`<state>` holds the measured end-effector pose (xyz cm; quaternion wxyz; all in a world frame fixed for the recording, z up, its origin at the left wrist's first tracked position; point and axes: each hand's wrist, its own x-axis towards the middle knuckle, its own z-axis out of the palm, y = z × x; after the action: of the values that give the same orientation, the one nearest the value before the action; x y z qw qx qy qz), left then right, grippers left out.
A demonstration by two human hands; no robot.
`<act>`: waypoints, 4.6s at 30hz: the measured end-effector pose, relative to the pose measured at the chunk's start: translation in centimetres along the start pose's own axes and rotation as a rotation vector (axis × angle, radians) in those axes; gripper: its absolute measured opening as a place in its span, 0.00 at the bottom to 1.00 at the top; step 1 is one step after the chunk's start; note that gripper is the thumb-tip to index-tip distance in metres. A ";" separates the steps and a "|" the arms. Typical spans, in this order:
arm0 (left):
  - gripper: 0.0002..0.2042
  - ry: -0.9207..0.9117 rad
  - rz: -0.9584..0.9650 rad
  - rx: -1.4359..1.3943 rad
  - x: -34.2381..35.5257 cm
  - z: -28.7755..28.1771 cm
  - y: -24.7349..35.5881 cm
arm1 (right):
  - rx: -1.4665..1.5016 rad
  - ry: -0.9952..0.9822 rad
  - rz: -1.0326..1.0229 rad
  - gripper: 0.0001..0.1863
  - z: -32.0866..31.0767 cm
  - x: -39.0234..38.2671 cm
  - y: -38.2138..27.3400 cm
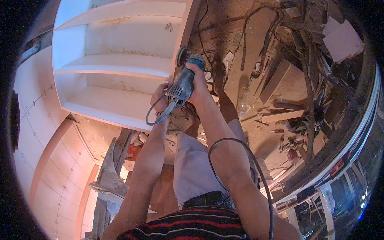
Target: The person sands the edges and inner corners of a white shelving unit using a power sander. They move the sander along the vertical and horizontal panels of the shelf, occasionally using their other hand to stabilize the structure.
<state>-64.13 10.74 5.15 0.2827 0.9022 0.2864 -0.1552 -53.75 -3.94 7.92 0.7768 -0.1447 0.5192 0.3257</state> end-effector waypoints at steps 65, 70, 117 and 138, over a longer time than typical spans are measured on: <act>0.26 -0.086 0.182 0.385 31.4 0.5 28.5 | -0.223 -0.047 -0.062 0.25 21.3 0.5 -33.3; 0.12 0.011 0.232 0.208 32.1 1.6 29.9 | -0.164 -0.019 0.000 0.23 23.6 3.7 -34.1; 0.19 0.238 0.214 0.222 48.5 0.9 47.7 | -0.100 0.010 0.023 0.26 44.3 13.0 -56.9; 0.20 0.228 0.222 0.206 69.3 1.0 68.7 | -0.065 0.025 0.027 0.25 60.1 17.7 -77.5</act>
<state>31.85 -6.53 2.68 0.1699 0.9642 0.1978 -0.0485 44.34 -21.58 8.34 0.7606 -0.1667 0.5200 0.3511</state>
